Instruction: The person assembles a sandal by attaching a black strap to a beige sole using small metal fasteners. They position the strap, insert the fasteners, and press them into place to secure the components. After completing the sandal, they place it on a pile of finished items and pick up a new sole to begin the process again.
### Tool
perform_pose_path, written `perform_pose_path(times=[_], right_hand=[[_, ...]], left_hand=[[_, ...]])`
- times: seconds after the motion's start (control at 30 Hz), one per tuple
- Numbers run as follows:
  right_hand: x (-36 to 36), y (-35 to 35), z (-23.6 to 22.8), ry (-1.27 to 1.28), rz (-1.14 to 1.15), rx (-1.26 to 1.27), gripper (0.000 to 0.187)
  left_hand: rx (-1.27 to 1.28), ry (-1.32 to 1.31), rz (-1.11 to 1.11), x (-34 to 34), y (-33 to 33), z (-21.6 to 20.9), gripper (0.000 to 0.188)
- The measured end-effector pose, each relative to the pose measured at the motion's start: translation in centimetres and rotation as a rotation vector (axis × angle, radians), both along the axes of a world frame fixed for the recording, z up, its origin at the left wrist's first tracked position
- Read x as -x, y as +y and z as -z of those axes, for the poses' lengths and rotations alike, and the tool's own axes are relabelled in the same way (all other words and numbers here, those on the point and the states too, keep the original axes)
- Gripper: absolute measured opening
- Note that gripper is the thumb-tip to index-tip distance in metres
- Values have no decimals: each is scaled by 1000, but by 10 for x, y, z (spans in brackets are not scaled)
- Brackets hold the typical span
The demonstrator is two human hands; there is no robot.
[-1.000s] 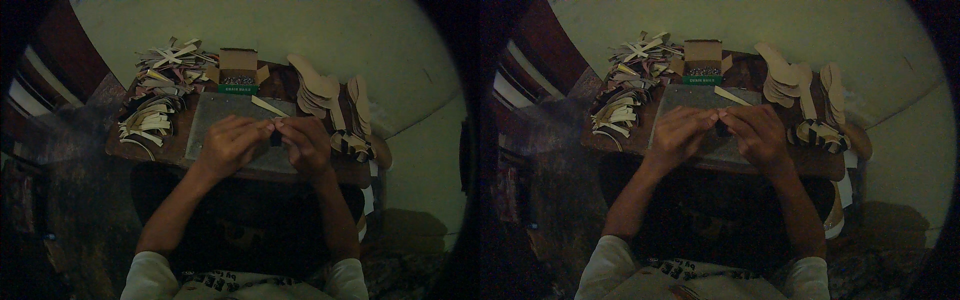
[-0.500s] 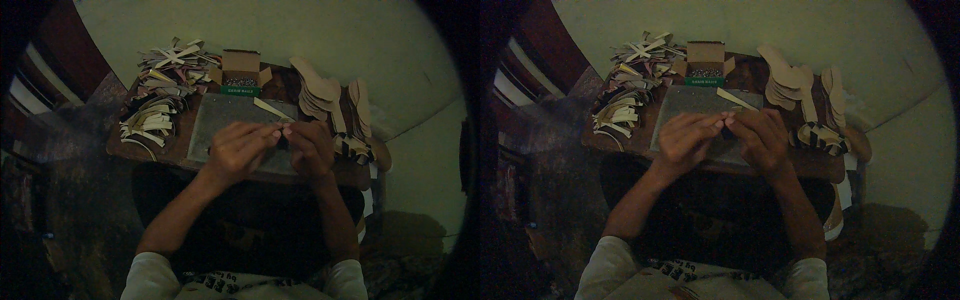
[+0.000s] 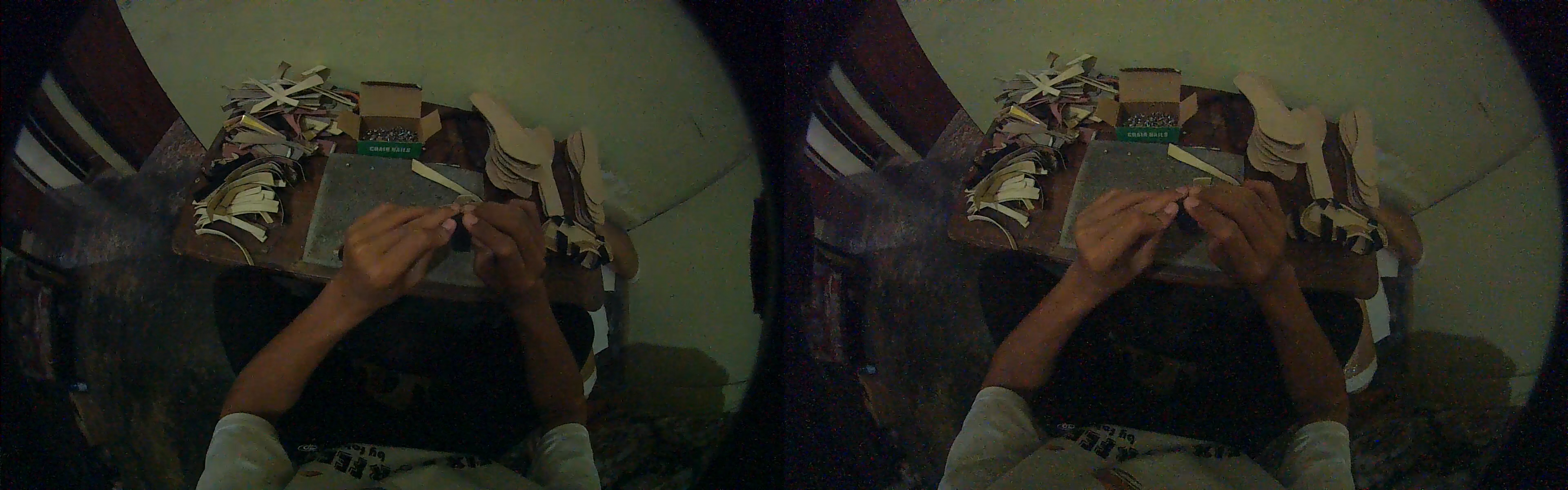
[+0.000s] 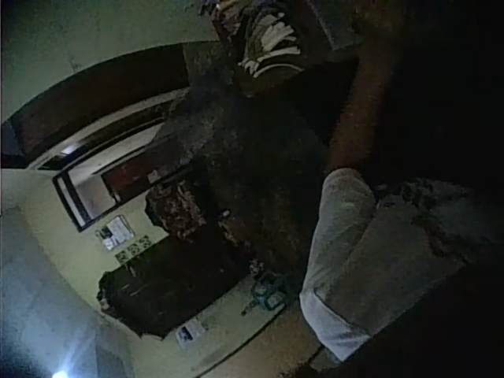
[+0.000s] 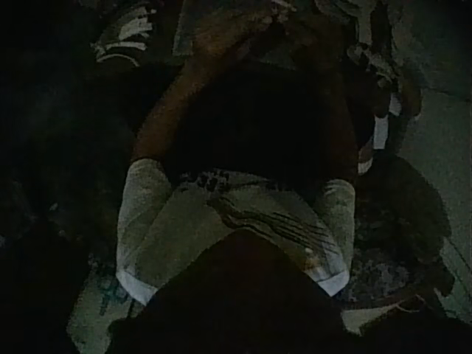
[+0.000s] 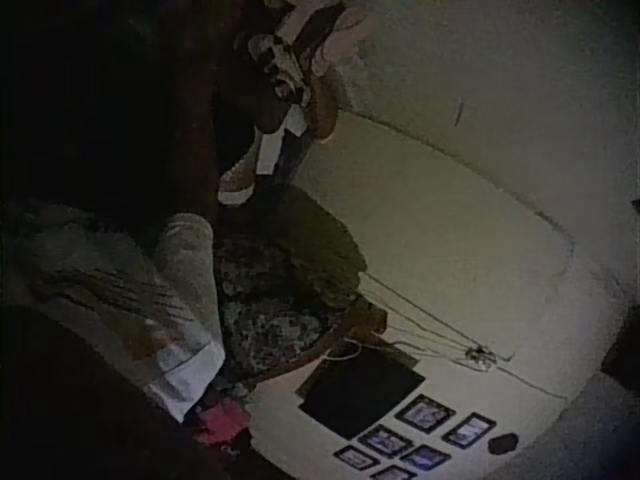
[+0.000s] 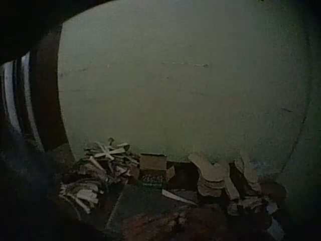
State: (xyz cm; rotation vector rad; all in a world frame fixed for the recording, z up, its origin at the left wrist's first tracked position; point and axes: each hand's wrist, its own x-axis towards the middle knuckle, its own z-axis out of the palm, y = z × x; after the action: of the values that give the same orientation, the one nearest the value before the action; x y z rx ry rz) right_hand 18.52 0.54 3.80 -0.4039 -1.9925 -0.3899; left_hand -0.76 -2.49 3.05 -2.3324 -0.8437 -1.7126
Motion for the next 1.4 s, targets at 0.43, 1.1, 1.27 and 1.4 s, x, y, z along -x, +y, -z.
perform_pose_path(times=[0.43, 1.1, 1.27, 1.4], right_hand=[[-1, -3, 3, -2, 32, 21, 15], [-4, -1, -7, -94, 89, 196, 35], [-11, 7, -4, -3, 123, 130, 35], [-11, 4, -9, 12, 194, 157, 37]], left_hand=[[59, -3, 3, -4, -6, 0, 17], [-13, 161, -140, 3, -3, -3, 6], [-69, 208, -304, -5, -4, 6, 13], [-67, 188, -382, -9, -1, 13, 24]])
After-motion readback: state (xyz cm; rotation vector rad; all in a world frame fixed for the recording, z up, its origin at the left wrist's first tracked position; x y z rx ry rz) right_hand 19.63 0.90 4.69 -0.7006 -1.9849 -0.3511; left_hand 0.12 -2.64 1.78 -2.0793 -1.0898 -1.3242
